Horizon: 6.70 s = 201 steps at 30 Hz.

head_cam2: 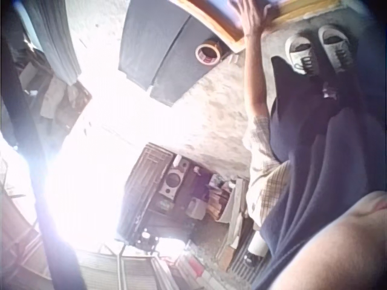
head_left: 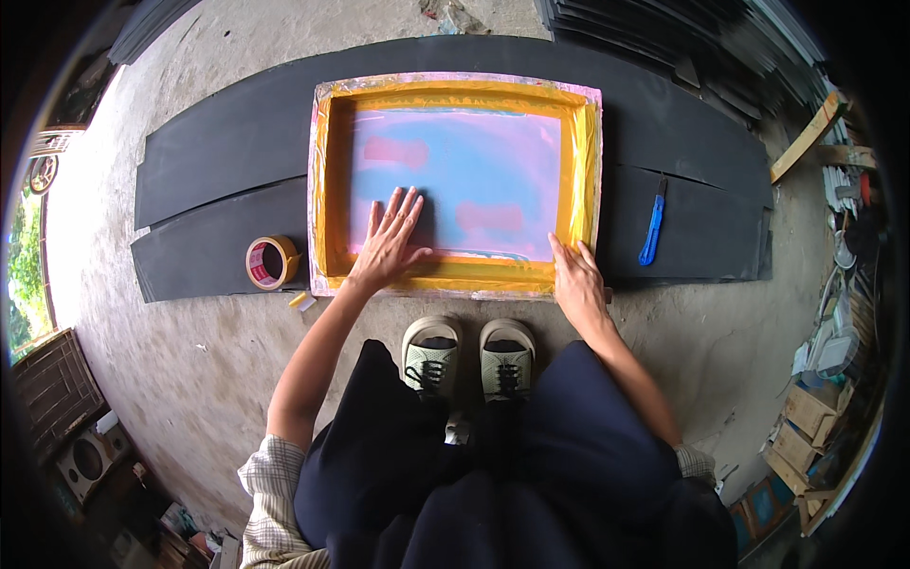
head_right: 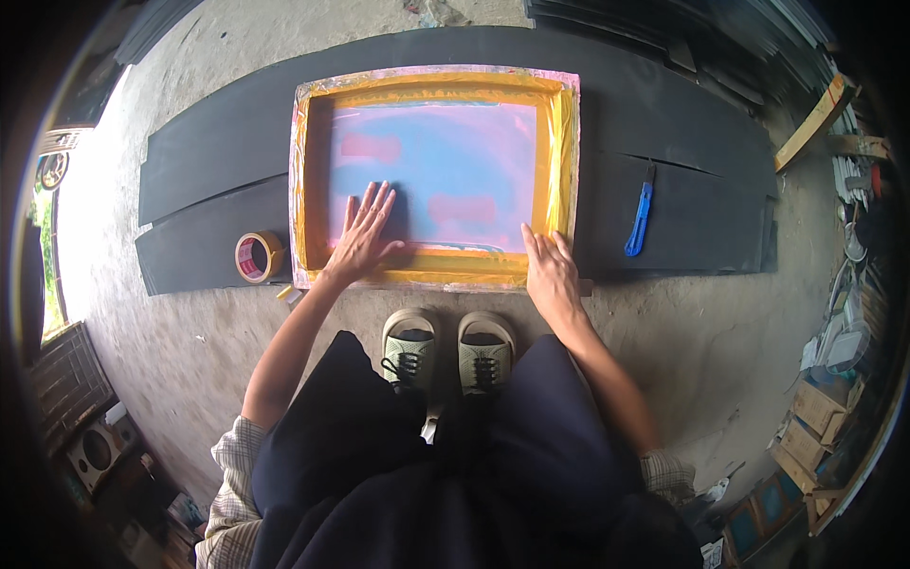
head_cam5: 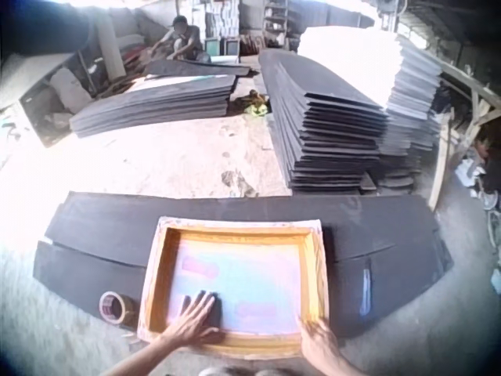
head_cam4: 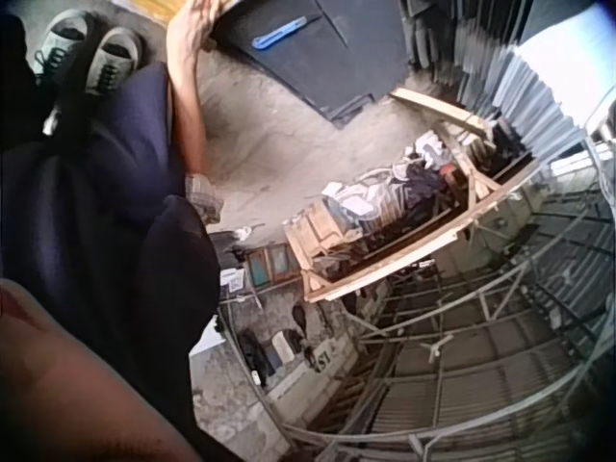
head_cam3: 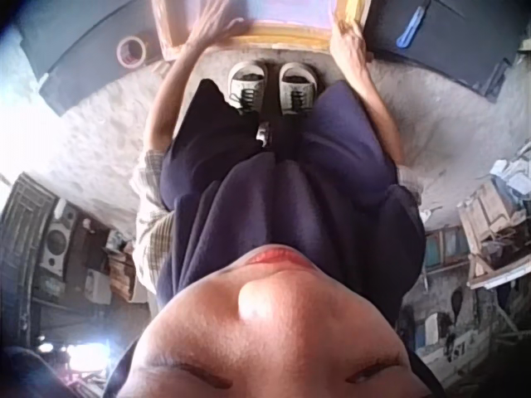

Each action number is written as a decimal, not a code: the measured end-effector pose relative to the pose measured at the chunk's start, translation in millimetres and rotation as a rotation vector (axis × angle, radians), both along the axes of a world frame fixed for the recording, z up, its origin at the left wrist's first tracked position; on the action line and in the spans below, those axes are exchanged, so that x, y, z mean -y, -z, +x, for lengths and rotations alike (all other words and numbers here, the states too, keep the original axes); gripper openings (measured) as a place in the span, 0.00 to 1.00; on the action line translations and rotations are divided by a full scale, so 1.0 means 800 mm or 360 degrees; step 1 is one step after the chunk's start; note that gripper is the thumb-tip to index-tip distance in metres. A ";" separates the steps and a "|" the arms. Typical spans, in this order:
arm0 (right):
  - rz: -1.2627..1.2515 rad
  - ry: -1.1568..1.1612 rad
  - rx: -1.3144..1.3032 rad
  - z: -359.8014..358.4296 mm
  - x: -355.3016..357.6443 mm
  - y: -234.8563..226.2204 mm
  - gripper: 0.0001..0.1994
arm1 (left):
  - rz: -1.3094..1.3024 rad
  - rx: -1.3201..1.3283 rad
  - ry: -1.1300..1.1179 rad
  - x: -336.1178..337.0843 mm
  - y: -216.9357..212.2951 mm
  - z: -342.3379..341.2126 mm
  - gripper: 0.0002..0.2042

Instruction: The person applies yellow tape to the edges of a rectangular frame resting on a black mat. They smooth the tape along the sides and corners, occasionally using a blue utility knife to trim excess tape. The person repeatedly adjusts and presses the tape to ensure it adheres properly to the frame's perimeter.

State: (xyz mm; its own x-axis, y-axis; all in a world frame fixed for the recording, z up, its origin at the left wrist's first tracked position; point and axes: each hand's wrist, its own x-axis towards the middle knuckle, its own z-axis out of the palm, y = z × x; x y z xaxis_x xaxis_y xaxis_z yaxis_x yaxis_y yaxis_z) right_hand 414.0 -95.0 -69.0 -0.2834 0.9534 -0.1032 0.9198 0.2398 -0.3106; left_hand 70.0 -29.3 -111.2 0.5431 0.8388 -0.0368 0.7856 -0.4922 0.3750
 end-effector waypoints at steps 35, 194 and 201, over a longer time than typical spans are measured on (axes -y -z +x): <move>0.0252 0.0703 -0.0539 0.046 0.001 0.033 0.27 | 0.0327 -0.0655 -0.0300 0.002 -0.058 -0.116 0.53; 0.0612 0.0846 -0.0583 0.051 -0.256 -0.299 0.20 | 0.0076 0.1287 -0.1607 -0.108 -0.208 -0.056 0.28; 0.0471 0.0963 -0.0811 0.067 -0.211 -0.559 0.20 | -0.0012 0.1128 -0.1513 -0.098 -0.427 -0.045 0.28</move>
